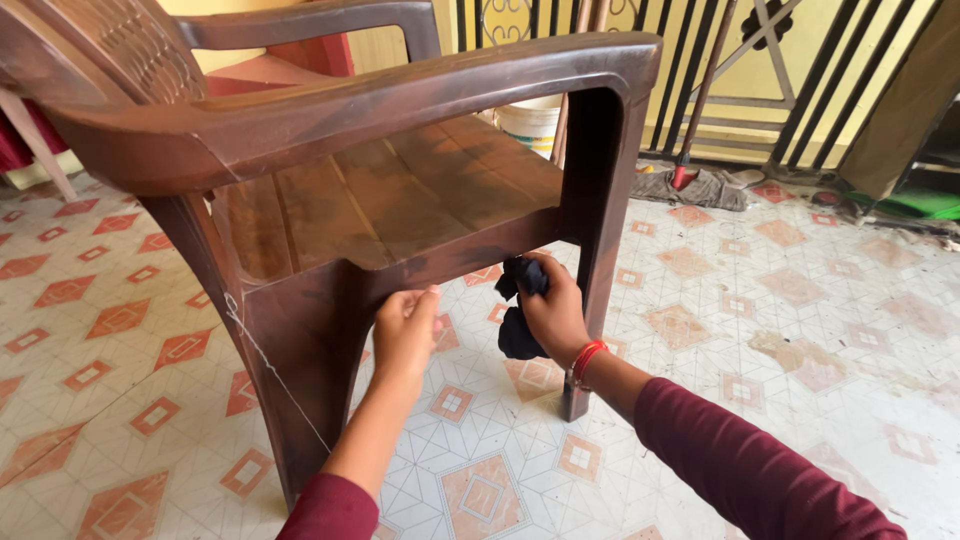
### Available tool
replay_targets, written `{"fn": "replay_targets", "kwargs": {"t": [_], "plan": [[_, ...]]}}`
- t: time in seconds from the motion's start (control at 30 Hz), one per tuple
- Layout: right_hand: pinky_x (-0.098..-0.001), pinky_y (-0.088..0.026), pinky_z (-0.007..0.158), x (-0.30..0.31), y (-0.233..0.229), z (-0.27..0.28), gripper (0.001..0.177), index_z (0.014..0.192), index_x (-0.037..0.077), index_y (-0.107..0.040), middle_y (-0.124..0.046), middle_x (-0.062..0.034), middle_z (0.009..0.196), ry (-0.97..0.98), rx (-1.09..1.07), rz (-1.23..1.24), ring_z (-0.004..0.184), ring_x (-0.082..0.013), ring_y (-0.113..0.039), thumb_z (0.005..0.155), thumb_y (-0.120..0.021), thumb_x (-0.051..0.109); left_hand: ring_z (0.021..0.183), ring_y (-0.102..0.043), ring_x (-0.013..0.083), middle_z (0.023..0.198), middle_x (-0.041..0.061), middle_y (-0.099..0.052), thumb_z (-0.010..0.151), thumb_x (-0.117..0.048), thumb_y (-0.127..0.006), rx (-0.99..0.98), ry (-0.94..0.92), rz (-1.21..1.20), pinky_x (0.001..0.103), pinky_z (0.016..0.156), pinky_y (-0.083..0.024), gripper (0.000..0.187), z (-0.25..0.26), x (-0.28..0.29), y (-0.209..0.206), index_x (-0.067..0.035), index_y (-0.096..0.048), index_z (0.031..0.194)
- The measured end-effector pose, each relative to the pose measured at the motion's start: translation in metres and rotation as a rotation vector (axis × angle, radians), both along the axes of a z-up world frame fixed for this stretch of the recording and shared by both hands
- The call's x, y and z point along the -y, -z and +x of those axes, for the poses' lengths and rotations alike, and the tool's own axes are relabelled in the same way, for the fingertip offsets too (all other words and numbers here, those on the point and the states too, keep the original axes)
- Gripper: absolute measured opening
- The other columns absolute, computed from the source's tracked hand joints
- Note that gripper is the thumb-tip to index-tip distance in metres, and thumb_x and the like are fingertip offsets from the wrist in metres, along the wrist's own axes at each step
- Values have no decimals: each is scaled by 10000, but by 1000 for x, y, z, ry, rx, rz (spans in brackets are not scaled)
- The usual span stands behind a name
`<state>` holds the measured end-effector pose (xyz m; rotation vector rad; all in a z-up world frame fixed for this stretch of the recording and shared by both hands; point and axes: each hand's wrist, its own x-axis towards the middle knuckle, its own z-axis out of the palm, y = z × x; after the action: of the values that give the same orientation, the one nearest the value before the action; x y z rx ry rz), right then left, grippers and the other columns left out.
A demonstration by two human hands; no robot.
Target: The person wipes a brown plastic chair with a dark cloth, cleaning the legs, seat, and armrests. The person moves around the chair to reach different sides and finishes by folding the cloth.
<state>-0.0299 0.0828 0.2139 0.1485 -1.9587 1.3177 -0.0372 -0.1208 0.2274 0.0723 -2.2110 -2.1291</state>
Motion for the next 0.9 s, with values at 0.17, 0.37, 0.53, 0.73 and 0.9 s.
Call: {"fn": "replay_targets", "kwargs": {"t": [0.17,0.37,0.53,0.73,0.9], "plan": [[-310,-545,736,20,-36,-4,217,1121,38,-665,-692,-75,936,-57,157,-573,831,-168,-651,915,-683,106,970,-681,172,1159,123,-708,898,-402,-688,-190,27,-67,318,772,-561,580,5,0,-25,-28,-586,1329],[-357,-579,711,32,-96,15,168,1050,25,-637,-694,-88,908,-459,191,-959,776,-205,-689,902,-662,99,1412,-470,354,1553,280,-400,909,-306,-803,-966,290,-196,451,1117,-434,944,23,-30,-50,36,-256,1599],[-377,-580,815,22,-125,54,279,1162,37,-588,-688,-90,1004,-747,301,-928,889,-210,-694,948,-602,215,1304,-591,343,1422,250,-571,900,-249,-773,-1050,195,-272,410,1062,-491,695,34,-43,-75,37,-465,1453],[-397,-391,1109,9,-133,80,848,1598,35,-267,-494,-175,1460,-633,-2,64,1296,-290,-493,921,-692,318,1026,-690,197,1134,119,-712,880,-158,-702,-712,244,156,333,885,-564,438,43,-47,-102,8,-616,1276],[-535,-317,1159,-15,-155,84,1129,1530,-67,-246,-306,-375,1505,-33,-607,944,1377,-576,-367,733,-864,440,1007,-672,151,1140,81,-690,866,-97,-672,-518,424,443,309,873,-568,415,48,-51,-131,6,-628,1265]]}}
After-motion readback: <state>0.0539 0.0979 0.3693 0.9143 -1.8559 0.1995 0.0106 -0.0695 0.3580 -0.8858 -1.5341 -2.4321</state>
